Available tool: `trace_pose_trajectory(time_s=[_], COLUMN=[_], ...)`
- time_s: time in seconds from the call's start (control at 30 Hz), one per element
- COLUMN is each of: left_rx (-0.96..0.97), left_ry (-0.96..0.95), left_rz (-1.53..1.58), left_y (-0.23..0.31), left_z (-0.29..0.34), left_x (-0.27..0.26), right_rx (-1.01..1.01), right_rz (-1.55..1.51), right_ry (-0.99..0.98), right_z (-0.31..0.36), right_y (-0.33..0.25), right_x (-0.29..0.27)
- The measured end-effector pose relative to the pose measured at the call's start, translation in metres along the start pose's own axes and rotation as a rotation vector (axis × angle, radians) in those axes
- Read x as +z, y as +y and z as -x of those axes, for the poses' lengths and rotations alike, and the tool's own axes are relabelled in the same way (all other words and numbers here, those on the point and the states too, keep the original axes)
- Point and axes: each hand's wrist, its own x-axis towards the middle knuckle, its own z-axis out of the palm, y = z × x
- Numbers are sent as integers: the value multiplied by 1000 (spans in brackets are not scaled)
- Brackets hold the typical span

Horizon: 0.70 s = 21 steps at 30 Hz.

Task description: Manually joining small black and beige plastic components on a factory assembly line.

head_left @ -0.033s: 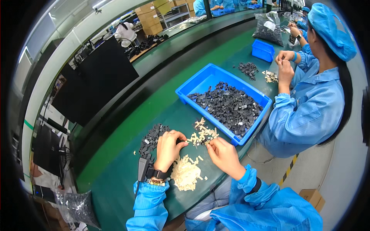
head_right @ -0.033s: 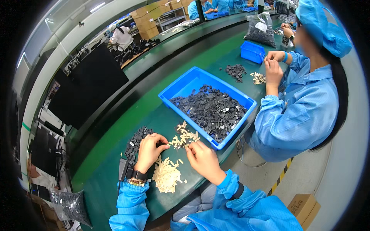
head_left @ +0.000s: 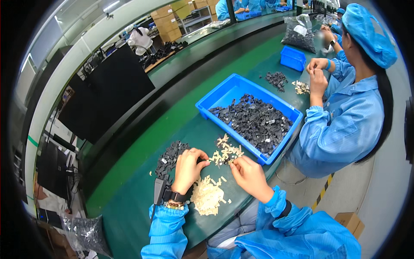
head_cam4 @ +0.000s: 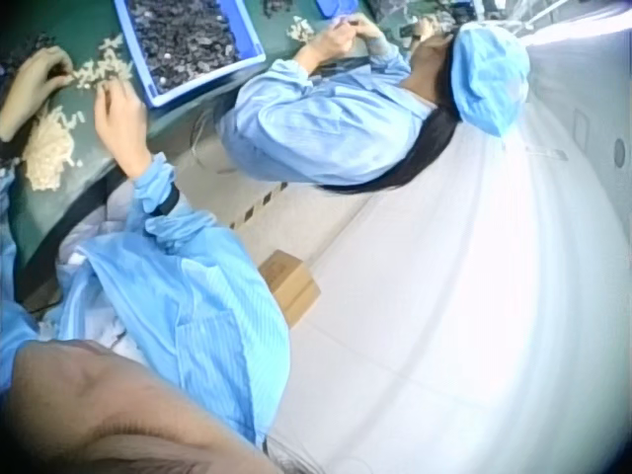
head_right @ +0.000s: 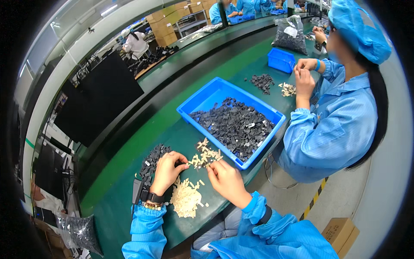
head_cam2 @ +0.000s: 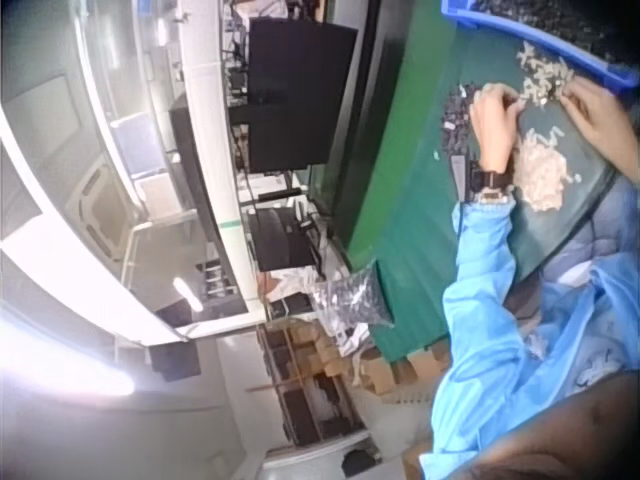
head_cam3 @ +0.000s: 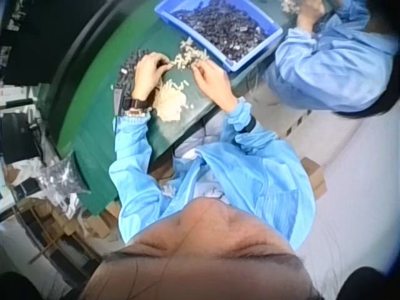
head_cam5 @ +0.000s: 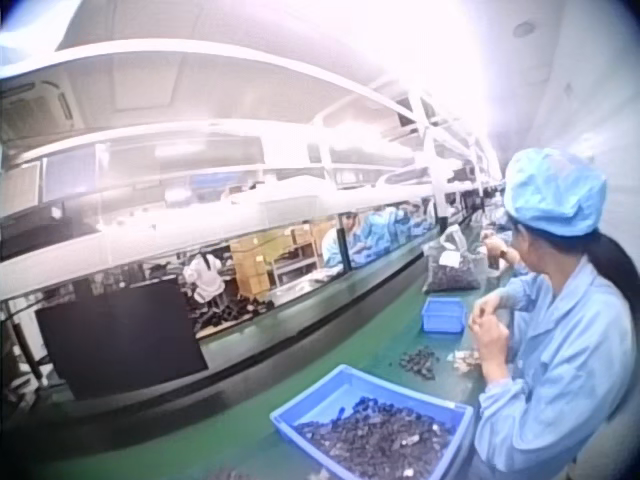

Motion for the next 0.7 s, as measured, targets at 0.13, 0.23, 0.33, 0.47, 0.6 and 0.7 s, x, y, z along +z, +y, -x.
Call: trace_pose_trajectory(time_s=[0.13,0.23,0.33,0.47,0.6,0.7], left_rx=[-5,-44,-41,-47,14,-247], left_ry=[-81,-105,-136,-29,72,108], left_rz=[98,215,262,273,291,804], left_y=[-10,-10,-4,11,37,57], left_z=[3,5,2,7,22,45], left_x=[-1,-1,-4,-7,-13,-14], right_rx=[3,14,25,20,37,-3], right_rz=[0,-17,-33,-65,-83,-156], right_ry=[-30,-26,-21,-17,-5,55], right_z=[1,2,0,0,0,2], right_y=[2,1,1,3,-1,-1], right_x=[2,4,1,2,-3,0])
